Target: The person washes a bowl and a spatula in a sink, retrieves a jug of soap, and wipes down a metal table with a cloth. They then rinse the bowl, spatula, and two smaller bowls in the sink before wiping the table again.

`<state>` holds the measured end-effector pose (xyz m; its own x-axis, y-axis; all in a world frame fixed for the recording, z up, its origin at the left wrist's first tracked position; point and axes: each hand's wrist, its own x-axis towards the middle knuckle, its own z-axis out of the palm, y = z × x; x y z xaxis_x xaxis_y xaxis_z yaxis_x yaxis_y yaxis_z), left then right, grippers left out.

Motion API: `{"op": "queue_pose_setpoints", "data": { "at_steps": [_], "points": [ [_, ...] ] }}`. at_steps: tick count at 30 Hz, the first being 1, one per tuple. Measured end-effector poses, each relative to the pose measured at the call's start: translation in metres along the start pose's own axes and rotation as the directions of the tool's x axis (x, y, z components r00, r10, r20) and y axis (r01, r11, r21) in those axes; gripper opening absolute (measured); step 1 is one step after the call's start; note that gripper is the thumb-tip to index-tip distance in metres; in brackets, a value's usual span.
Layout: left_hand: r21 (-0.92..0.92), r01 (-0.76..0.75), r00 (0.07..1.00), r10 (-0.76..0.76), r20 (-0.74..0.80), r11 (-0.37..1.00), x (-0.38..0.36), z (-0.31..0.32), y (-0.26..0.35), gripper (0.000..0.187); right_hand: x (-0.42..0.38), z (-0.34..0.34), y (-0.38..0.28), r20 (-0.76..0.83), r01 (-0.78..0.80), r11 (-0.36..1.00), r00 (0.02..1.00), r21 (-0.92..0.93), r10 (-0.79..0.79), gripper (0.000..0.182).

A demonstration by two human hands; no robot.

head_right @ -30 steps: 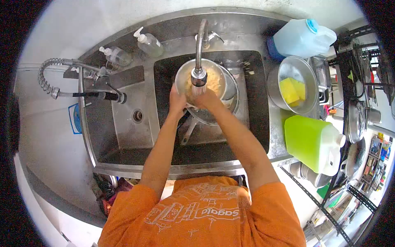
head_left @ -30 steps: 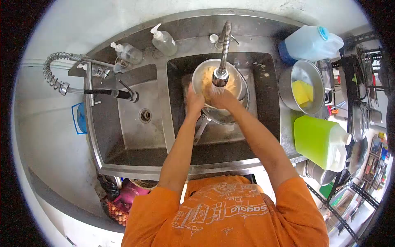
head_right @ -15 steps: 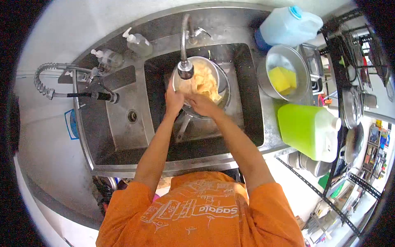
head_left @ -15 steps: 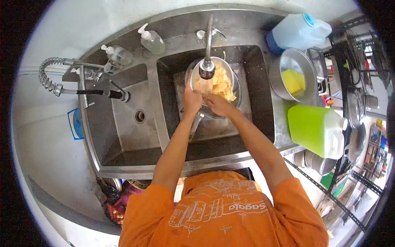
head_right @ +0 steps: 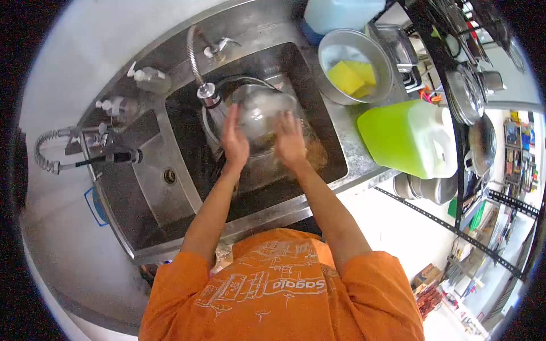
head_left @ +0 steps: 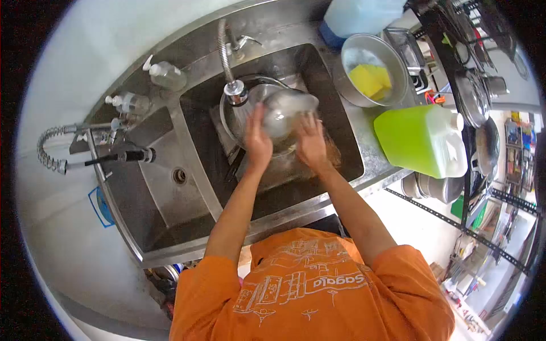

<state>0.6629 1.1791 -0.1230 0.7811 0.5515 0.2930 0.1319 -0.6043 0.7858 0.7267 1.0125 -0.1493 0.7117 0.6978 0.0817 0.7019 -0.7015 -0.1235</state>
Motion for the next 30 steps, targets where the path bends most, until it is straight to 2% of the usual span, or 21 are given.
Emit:
{"op": "queue_pose_setpoints", "data": {
  "at_steps": [1, 2, 3, 4, 5, 6, 9, 10, 11, 13, 15, 16, 19, 20, 23, 24, 25, 26, 27, 28, 30],
  "points": [
    [-0.007, 0.036, 0.996, -0.036, -0.077, 0.999, 0.005, 0.003, -0.014, 0.062, 0.016, -0.004, -0.01, 0.006, 0.016, 0.997, 1.0, 0.075, -0.017, 0.055],
    [-0.056, 0.256, 0.965, -0.258, -0.039, 0.965, 0.01, 0.0, -0.019, 0.058, 0.031, -0.007, -0.022, 0.01, 0.03, 0.988, 0.999, 0.15, -0.032, 0.053],
    [-0.089, 0.462, 0.886, -0.463, 0.012, 0.882, 0.016, -0.004, -0.026, 0.055, 0.047, -0.012, -0.037, 0.152, -0.03, 0.942, 0.988, 0.335, -0.023, 0.049],
    [-0.21, 0.517, 0.855, -0.514, 0.077, 0.83, 0.023, -0.008, -0.038, 0.054, 0.061, -0.014, -0.05, 0.286, -0.11, 0.857, 0.957, 0.503, -0.045, 0.046],
    [-0.319, 0.571, 0.818, -0.556, 0.145, 0.757, 0.029, -0.013, -0.053, 0.053, 0.076, -0.002, -0.052, 0.302, -0.013, 0.869, 0.94, 0.494, -0.158, 0.045],
    [-0.363, 0.591, 0.802, -0.57, 0.176, 0.72, 0.035, -0.021, -0.051, 0.053, 0.093, 0.017, -0.054, 0.319, 0.091, 0.866, 0.907, 0.492, -0.277, 0.045],
    [-0.391, 0.593, 0.799, -0.576, 0.175, 0.704, 0.056, -0.059, -0.014, 0.053, 0.127, -0.018, -0.073, 0.263, 0.087, 0.955, 0.951, 0.282, -0.164, 0.054],
    [-0.278, 0.433, 0.899, -0.433, 0.064, 0.857, 0.048, -0.046, -0.062, 0.052, 0.116, 0.0, -0.094, 0.12, -0.01, 0.97, 0.993, 0.241, -0.02, 0.06],
    [-0.129, 0.568, 0.823, -0.562, 0.083, 0.813, 0.06, -0.062, -0.024, 0.053, 0.114, 0.012, -0.106, -0.032, -0.119, 0.97, 0.991, 0.21, 0.129, 0.066],
    [-0.165, 0.566, 0.824, -0.558, 0.1, 0.807, 0.063, -0.07, -0.032, 0.055, 0.127, 0.032, -0.091, 0.159, 0.027, 0.96, 0.985, 0.28, -0.074, 0.064],
    [-0.162, 0.503, 0.864, -0.497, 0.078, 0.849, 0.063, -0.072, -0.049, 0.055, 0.137, 0.042, -0.064, 0.327, 0.145, 0.919, 0.905, 0.367, -0.274, 0.062],
    [-0.163, 0.473, 0.881, -0.469, 0.066, 0.866, 0.062, -0.071, -0.056, 0.055, 0.136, 0.002, -0.062, 0.25, 0.348, 0.921, 0.889, 0.174, -0.384, 0.059],
    [-0.03, 0.47, 0.878, -0.464, 0.115, 0.882, 0.079, -0.076, -0.048, 0.056, 0.105, 0.007, -0.091, 0.415, 0.051, 0.75, 0.807, 0.659, -0.42, 0.052],
    [-0.134, 0.445, 0.894, -0.429, 0.13, 0.886, 0.084, -0.082, -0.06, 0.057, 0.08, -0.004, -0.086, 0.015, 0.381, 0.729, 0.881, 0.568, -0.473, 0.04],
    [-0.167, 0.824, 0.55, -0.693, 0.466, 0.542, 0.093, -0.092, -0.038, 0.059, 0.082, -0.016, -0.039, 0.221, 0.416, 0.8, 0.811, 0.433, -0.542, 0.032],
    [-0.115, 0.856, 0.489, -0.717, 0.497, 0.504, 0.091, -0.082, -0.05, 0.058, 0.077, -0.017, -0.028, 0.24, 0.387, 0.787, 0.805, 0.48, -0.543, 0.03],
    [0.107, 0.709, 0.611, -0.683, 0.4, 0.697, 0.09, -0.072, -0.058, 0.052, 0.073, -0.019, -0.018, 0.257, 0.357, 0.772, 0.799, 0.526, -0.544, 0.029],
    [0.343, 0.502, 0.729, -0.602, 0.326, 0.794, 0.09, -0.062, -0.06, 0.046, 0.072, -0.022, -0.015, 0.273, 0.326, 0.754, 0.791, 0.57, -0.548, 0.028],
    [0.567, 0.264, 0.825, -0.488, 0.287, 0.78, 0.087, -0.054, -0.062, 0.041, 0.068, -0.024, -0.017, 0.271, 0.322, 0.754, 0.794, 0.573, -0.545, 0.027],
    [0.552, 0.106, 0.908, -0.306, 0.284, 0.827, 0.086, -0.05, -0.057, 0.036, 0.062, -0.031, -0.02, 0.27, 0.315, 0.754, 0.798, 0.577, -0.539, 0.026],
    [0.093, 0.212, 0.887, -0.232, 0.399, 0.973, 0.085, -0.027, -0.06, 0.035, 0.054, -0.035, -0.022, 0.231, 0.342, 0.76, 0.813, 0.553, -0.535, 0.025]
  ]
}}
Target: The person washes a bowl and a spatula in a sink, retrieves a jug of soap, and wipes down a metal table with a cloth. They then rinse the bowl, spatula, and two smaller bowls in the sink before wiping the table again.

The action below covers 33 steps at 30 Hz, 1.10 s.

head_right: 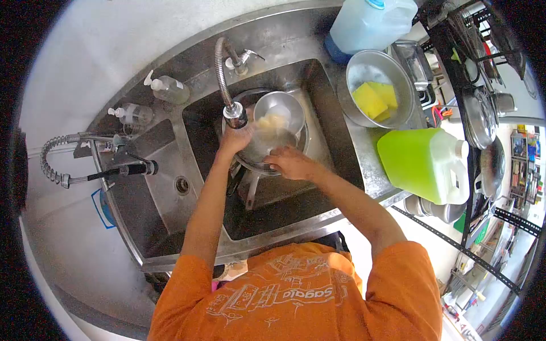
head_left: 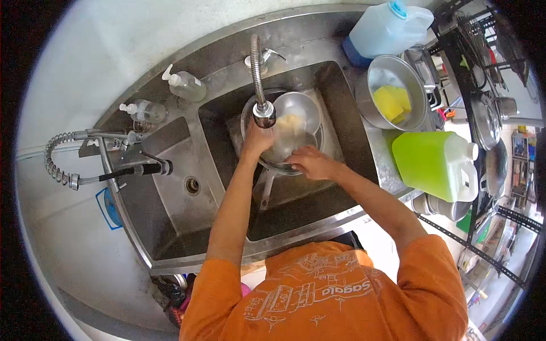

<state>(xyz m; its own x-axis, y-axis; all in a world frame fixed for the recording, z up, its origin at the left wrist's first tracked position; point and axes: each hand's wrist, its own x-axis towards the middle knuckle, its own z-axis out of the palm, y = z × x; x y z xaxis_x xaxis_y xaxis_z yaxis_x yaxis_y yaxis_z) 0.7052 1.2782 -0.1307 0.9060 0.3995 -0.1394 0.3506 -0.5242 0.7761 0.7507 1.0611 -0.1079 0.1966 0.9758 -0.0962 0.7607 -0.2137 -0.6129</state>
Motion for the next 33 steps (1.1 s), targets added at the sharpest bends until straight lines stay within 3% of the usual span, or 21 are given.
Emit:
{"op": "queue_pose_setpoints", "data": {
  "at_steps": [1, 2, 5, 6, 8, 9, 12, 13, 16, 17, 18, 20, 22, 23, 24, 25, 26, 27, 29, 31, 33],
  "points": [
    [-0.242, -0.055, 0.997, 0.066, 0.037, 0.969, 0.008, 0.009, 0.003, 0.034, 0.002, 0.008, 0.002, -0.035, 0.019, 0.999, 0.999, -0.039, -0.02, 0.024],
    [-0.429, 0.361, 0.927, -0.267, 0.264, 0.828, 0.016, 0.012, 0.012, 0.027, 0.006, 0.012, 0.002, -0.07, 0.034, 0.996, 0.997, -0.078, -0.04, 0.022],
    [-0.838, 0.303, 0.952, -0.182, 0.246, 0.454, 0.017, 0.007, 0.018, 0.022, 0.04, 0.01, 0.004, -0.354, -0.051, 0.905, 0.91, 0.422, 0.217, 0.025],
    [-0.833, 0.137, 0.989, -0.115, 0.089, 0.536, 0.018, 0.007, 0.006, 0.025, 0.053, 0.0, 0.006, -0.246, -0.162, 0.808, 0.903, 0.566, 0.353, 0.024],
    [-0.903, 0.175, 0.956, -0.287, 0.06, 0.393, 0.026, 0.0, -0.015, 0.025, 0.083, -0.015, 0.003, -0.001, -0.155, 0.257, 0.854, 0.954, 0.52, 0.026],
    [-0.93, 0.184, 0.928, -0.367, 0.058, 0.318, 0.031, 0.0, -0.021, 0.025, 0.096, -0.02, -0.001, 0.144, -0.119, -0.081, 0.833, 0.99, 0.534, 0.028],
    [-0.968, 0.239, 0.946, -0.206, 0.25, -0.077, 0.015, -0.014, 0.021, 0.033, 0.134, -0.035, -0.029, 0.159, 0.14, -0.494, 0.842, 0.858, 0.515, 0.035],
    [-0.941, 0.235, 0.958, -0.105, 0.266, -0.243, 0.013, -0.015, 0.024, 0.034, 0.139, -0.031, -0.03, 0.168, 0.171, -0.547, 0.841, 0.82, 0.515, 0.035],
    [-0.911, 0.303, 0.922, -0.156, 0.355, -0.281, 0.018, -0.002, -0.002, 0.034, 0.152, 0.015, -0.001, 0.119, 0.248, -0.661, 0.881, 0.709, 0.458, 0.028],
    [-0.898, 0.318, 0.91, -0.169, 0.379, -0.303, 0.02, 0.002, -0.005, 0.034, 0.153, 0.032, 0.013, 0.015, 0.154, -0.237, 0.81, 0.959, 0.586, 0.026],
    [-0.898, 0.324, 0.899, -0.198, 0.391, -0.299, 0.017, 0.006, 0.001, 0.033, 0.151, 0.047, 0.022, -0.153, -0.006, 0.239, 0.753, 0.971, 0.64, 0.025],
    [-0.965, 0.25, 0.894, -0.363, 0.262, -0.078, 0.016, 0.016, 0.006, 0.033, 0.133, 0.018, 0.001, -0.432, -0.141, 0.767, 0.756, 0.626, 0.492, 0.027],
    [-0.954, 0.171, 0.901, -0.431, 0.051, 0.245, 0.014, 0.031, 0.001, 0.036, 0.125, 0.023, 0.009, -0.321, -0.212, 0.665, 0.746, 0.716, 0.583, 0.027],
    [-0.95, 0.244, 0.879, -0.459, 0.132, 0.194, 0.01, 0.028, 0.002, 0.036, 0.123, 0.012, 0.002, -0.263, -0.246, 0.609, 0.737, 0.754, 0.623, 0.027],
    [-0.937, 0.319, 0.85, -0.48, 0.216, 0.143, 0.005, 0.024, 0.003, 0.038, 0.113, -0.002, -0.003, 0.03, -0.317, 0.364, 0.788, 0.876, 0.615, 0.026],
    [-0.914, 0.394, 0.815, -0.495, 0.3, 0.094, 0.0, 0.021, 0.002, 0.039, 0.112, -0.006, 0.001, 0.126, -0.298, 0.204, 0.798, 0.932, 0.589, 0.025],
    [-0.948, 0.31, 0.902, -0.335, 0.271, 0.07, -0.002, 0.034, -0.021, 0.046, 0.112, -0.012, 0.007, 0.215, -0.276, 0.029, 0.808, 0.961, 0.549, 0.025],
    [-0.939, 0.328, 0.884, -0.384, 0.267, 0.103, -0.011, 0.028, -0.02, 0.046, 0.119, 0.017, 0.066, 0.017, -0.297, 0.347, 0.781, 0.89, 0.625, 0.024],
    [-0.924, 0.342, 0.847, -0.481, 0.226, 0.168, -0.026, 0.013, -0.015, 0.046, 0.142, -0.059, 0.079, 0.021, -0.288, 0.349, 0.797, 0.892, 0.603, 0.026],
    [-0.928, 0.306, 0.877, -0.442, 0.188, 0.214, -0.045, 0.015, -0.033, 0.045, 0.174, -0.092, 0.124, -0.414, -0.323, 0.664, 0.579, 0.674, 0.702, 0.017],
    [-0.883, 0.386, 0.865, -0.437, 0.246, 0.266, -0.077, -0.013, -0.023, 0.042, 0.207, -0.107, 0.182, -0.674, -0.374, 0.904, 0.615, 0.205, 0.408, 0.018]
  ]
}}
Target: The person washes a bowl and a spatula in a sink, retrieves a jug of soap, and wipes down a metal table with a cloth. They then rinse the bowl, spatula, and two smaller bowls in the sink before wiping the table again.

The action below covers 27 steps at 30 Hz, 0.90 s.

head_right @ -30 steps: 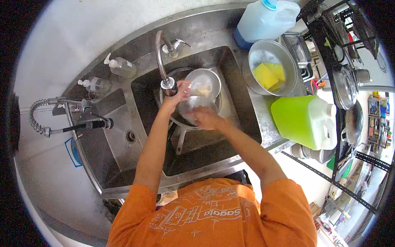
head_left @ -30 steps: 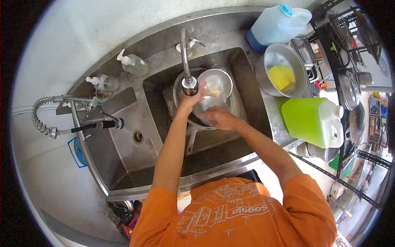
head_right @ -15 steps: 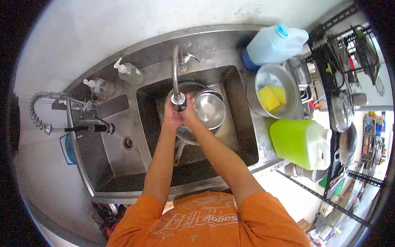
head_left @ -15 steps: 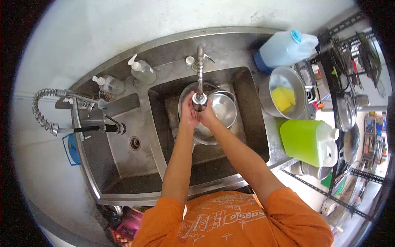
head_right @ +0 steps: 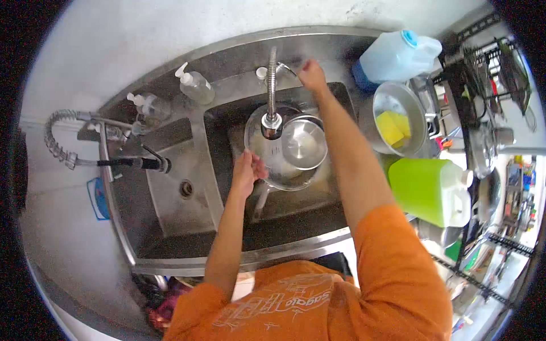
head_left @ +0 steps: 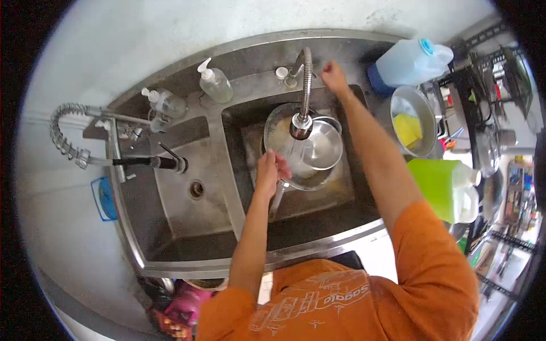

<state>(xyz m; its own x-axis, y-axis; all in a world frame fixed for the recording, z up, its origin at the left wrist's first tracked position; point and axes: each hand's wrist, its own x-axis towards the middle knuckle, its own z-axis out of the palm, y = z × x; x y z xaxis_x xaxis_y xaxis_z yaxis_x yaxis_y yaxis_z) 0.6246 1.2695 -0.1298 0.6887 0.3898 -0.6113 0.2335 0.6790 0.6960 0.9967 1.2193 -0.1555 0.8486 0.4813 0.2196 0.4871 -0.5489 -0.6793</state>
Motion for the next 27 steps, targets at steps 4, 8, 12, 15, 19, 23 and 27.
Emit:
{"op": "queue_pose_setpoints", "data": {
  "at_steps": [4, 8, 12, 15, 19, 23, 27],
  "points": [
    [0.066, -0.035, 0.971, 0.049, -0.235, 0.997, -0.053, -0.035, 0.0, 0.04, 0.027, -0.011, -0.067, 0.471, -0.068, 0.962, 0.88, 0.263, -0.067, 0.021],
    [0.481, -0.113, 0.908, 0.287, -0.305, 0.869, -0.075, -0.084, -0.047, 0.031, -0.035, -0.093, -0.161, 0.411, -0.315, 0.651, 0.912, 0.69, 0.006, 0.032],
    [0.795, -0.259, 0.853, 0.517, -0.079, 0.549, -0.087, -0.071, -0.067, 0.028, -0.168, -0.131, -0.115, 0.484, -0.461, 0.276, 0.875, 0.843, -0.017, 0.019],
    [0.788, -0.477, 0.824, 0.509, 0.248, 0.389, -0.064, -0.033, -0.086, 0.041, -0.33, -0.196, -0.07, 0.285, 0.35, 0.922, 0.912, -0.166, -0.295, 0.035],
    [0.677, -0.553, 0.832, 0.352, 0.428, 0.486, -0.081, 0.09, -0.097, 0.053, -0.537, -0.312, 0.013, -0.121, -0.47, 0.881, 0.879, -0.051, 0.462, 0.033],
    [0.599, -0.67, 0.723, 0.202, 0.66, 0.438, -0.147, 0.221, -0.181, 0.047, -0.808, -0.424, 0.079, -0.476, -0.799, 0.589, 0.568, -0.122, 0.671, 0.024],
    [0.5, -0.816, 0.508, -0.051, 0.86, 0.291, -0.206, 0.293, -0.308, 0.031, -1.056, -0.443, 0.044, -0.773, -0.977, 0.195, 0.06, 0.083, 0.631, 0.025]
  ]
}}
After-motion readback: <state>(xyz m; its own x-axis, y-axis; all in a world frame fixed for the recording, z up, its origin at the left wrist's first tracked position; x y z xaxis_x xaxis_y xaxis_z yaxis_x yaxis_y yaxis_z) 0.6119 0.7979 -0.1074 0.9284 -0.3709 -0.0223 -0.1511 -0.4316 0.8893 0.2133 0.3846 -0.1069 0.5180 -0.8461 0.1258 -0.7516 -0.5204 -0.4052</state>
